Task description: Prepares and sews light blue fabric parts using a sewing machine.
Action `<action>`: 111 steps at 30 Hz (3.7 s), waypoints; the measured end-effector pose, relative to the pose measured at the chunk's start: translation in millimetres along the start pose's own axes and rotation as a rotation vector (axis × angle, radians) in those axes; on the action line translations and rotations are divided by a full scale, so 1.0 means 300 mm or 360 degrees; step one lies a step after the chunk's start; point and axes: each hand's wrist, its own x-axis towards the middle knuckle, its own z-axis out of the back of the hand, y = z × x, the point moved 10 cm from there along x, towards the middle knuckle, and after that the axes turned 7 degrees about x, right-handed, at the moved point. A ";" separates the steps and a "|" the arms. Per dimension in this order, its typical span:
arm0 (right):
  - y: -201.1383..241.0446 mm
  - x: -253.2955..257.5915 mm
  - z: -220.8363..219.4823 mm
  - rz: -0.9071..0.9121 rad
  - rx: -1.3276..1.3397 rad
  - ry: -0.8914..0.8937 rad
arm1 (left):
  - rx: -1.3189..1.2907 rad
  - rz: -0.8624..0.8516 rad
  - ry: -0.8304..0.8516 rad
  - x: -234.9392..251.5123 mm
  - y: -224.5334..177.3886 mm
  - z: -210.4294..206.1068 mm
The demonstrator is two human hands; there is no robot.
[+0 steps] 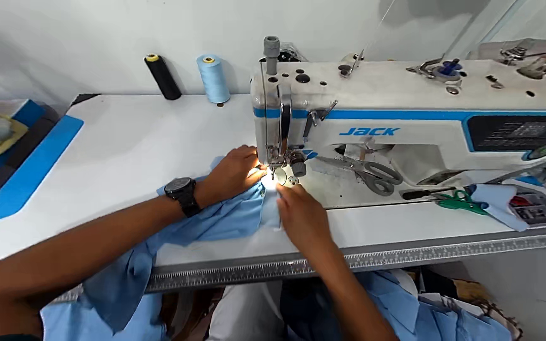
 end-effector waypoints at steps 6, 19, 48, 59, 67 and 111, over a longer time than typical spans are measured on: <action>-0.131 -0.256 0.087 0.0462 0.0094 -0.0017 | 0.0131 0.0209 0.0328 -0.276 -0.287 0.063; -0.005 -0.155 0.024 0.0507 0.0075 -0.0097 | -0.0014 0.0081 0.0293 -0.276 -0.334 0.107; 0.137 -0.346 -0.159 0.0590 -0.0322 -0.0075 | -0.0005 -0.0596 0.0152 -0.146 -0.349 0.054; 0.127 -0.348 -0.163 0.0630 -0.0331 -0.0105 | 0.0081 -0.0488 0.0185 -0.159 -0.327 0.020; 0.128 -0.346 -0.163 0.0606 -0.0308 -0.0077 | 0.0232 -0.0771 0.0058 -0.127 -0.369 0.044; 0.014 -0.273 -0.009 0.0447 -0.0330 -0.0174 | -0.0144 -0.0406 0.0106 -0.213 -0.298 0.005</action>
